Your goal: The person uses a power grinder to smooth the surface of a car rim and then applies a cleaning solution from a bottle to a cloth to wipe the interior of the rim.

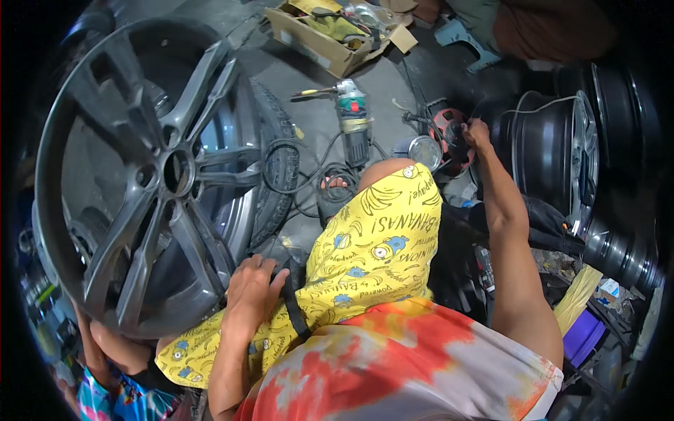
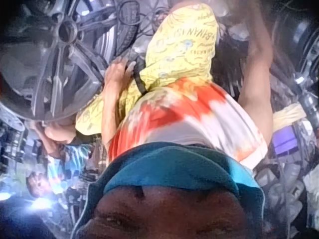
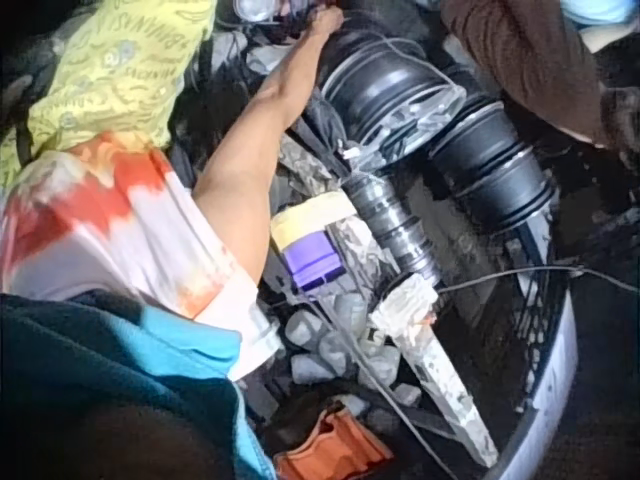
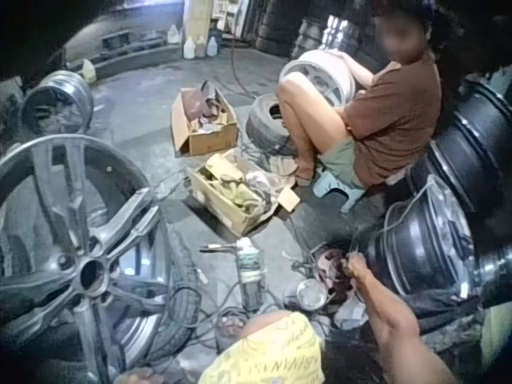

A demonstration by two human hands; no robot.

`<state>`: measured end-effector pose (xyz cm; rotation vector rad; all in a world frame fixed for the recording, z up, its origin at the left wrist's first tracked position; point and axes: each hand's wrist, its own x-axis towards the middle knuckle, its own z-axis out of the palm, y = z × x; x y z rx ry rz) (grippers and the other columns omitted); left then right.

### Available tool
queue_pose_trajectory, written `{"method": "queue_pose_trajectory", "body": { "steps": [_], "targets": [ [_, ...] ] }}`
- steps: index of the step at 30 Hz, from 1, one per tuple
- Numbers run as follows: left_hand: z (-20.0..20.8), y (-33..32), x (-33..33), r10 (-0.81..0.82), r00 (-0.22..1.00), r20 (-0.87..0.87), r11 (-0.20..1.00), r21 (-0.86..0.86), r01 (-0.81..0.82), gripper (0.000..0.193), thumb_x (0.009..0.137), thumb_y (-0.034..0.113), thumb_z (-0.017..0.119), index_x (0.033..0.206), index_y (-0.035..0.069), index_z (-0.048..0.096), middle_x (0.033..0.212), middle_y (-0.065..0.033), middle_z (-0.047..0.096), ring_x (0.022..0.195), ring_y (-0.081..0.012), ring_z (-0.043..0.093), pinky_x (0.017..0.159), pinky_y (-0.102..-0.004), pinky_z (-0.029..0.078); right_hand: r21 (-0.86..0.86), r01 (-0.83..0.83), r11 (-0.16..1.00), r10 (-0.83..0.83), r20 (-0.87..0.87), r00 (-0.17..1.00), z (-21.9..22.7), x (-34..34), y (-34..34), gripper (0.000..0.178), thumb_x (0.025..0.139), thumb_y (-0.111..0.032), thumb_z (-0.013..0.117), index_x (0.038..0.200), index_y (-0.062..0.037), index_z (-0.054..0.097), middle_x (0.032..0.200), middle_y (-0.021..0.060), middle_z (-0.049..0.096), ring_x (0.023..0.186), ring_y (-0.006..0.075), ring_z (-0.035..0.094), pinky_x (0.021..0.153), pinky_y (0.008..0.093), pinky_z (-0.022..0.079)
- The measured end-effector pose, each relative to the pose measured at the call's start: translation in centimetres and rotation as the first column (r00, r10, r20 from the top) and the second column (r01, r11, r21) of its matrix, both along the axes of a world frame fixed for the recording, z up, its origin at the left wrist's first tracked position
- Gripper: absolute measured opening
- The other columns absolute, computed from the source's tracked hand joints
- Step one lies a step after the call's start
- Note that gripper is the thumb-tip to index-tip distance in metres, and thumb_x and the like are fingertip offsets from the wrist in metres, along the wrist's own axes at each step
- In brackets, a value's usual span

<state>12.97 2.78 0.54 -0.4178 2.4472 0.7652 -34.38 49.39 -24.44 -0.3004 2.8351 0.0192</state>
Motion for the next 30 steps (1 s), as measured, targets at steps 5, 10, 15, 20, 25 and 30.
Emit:
{"method": "queue_pose_trajectory", "body": {
  "steps": [5, 10, 15, 20, 25, 30],
  "targets": [
    [-0.9, -0.2, 1.9, -0.007, 1.000, -0.006, 0.999, -0.049, 0.007, 0.038, 0.099, 0.036, 0.066, 0.110, 0.000, 0.073, 0.122, -0.0276, 0.068, 0.115, -0.0431, 0.065, 0.099, -0.0483, 0.052, 0.072, -0.031, 0.997, 0.027, 0.054, 0.998, -0.7, -2.1, 1.5, 0.053, 0.092, -0.046, 0.063, 0.111, 0.0023, 0.075, 0.114, 0.0311, 0.071, 0.113, 0.0464, 0.068, 0.096, 0.0541, 0.054],
    [1.5, -0.7, 3.1, 0.023, 1.000, -0.015, 0.998, -0.055, -0.024, 0.039, 0.099, 0.035, 0.065, 0.109, -0.002, 0.072, 0.120, -0.0263, 0.069, 0.113, -0.0420, 0.065, 0.096, -0.0485, 0.053, 0.123, 0.088, 0.989, -0.075, -0.107, 0.991, 3.3, 1.0, -7.5, 0.055, 0.094, -0.043, 0.067, 0.133, -0.0040, 0.065, 0.133, 0.0311, 0.060, 0.124, 0.0497, 0.060, 0.103, 0.0538, 0.051],
    [1.6, -0.5, 4.4, -0.032, 0.995, -0.097, 0.998, -0.048, 0.028, 0.038, 0.099, 0.032, 0.065, 0.111, -0.004, 0.071, 0.111, -0.0237, 0.070, 0.109, -0.0406, 0.066, 0.095, -0.0470, 0.054, -0.413, -0.295, 0.862, 0.261, -0.138, 0.955, 11.2, 3.0, -19.0, 0.041, 0.095, -0.039, 0.069, 0.113, -0.0037, 0.075, 0.104, 0.0254, 0.069, 0.107, 0.0411, 0.067, 0.092, 0.0461, 0.054],
    [7.9, -2.5, 2.8, 0.087, 0.827, -0.555, 0.995, 0.000, -0.104, 0.017, 0.095, 0.016, 0.071, 0.099, 0.000, 0.073, 0.100, -0.0180, 0.071, 0.096, -0.0370, 0.068, 0.086, -0.0434, 0.055, -0.633, -0.480, 0.608, 0.509, -0.153, 0.847, 24.7, 9.3, -29.1, 0.034, 0.100, -0.031, 0.066, 0.116, -0.0024, 0.074, 0.102, 0.0162, 0.072, 0.088, 0.0283, 0.070, 0.083, 0.0375, 0.054],
    [16.8, -7.0, 2.3, -0.080, 0.366, -0.927, 0.854, -0.253, -0.455, 0.016, 0.092, 0.013, 0.075, 0.100, 0.000, 0.071, 0.099, -0.0139, 0.068, 0.094, -0.0354, 0.066, 0.082, -0.0425, 0.054, -0.797, -0.499, 0.340, 0.500, -0.296, 0.814, 32.6, 15.4, -34.5, 0.026, 0.101, -0.020, 0.067, 0.115, 0.0002, 0.074, 0.098, 0.0086, 0.070, 0.080, 0.0148, 0.067, 0.075, 0.0285, 0.051],
    [16.3, -11.6, -1.9, -0.182, 0.252, -0.950, 0.726, -0.303, -0.618, 0.021, 0.097, 0.019, 0.070, 0.109, 0.002, 0.071, 0.106, -0.0147, 0.068, 0.103, -0.0353, 0.064, 0.092, -0.0452, 0.051, -0.924, -0.364, 0.119, 0.505, -0.260, 0.823, 32.1, 19.6, -37.6, 0.019, 0.098, -0.014, 0.071, 0.109, 0.0009, 0.074, 0.093, 0.0045, 0.067, 0.077, 0.0100, 0.063, 0.070, 0.0260, 0.050]
  ]
}}
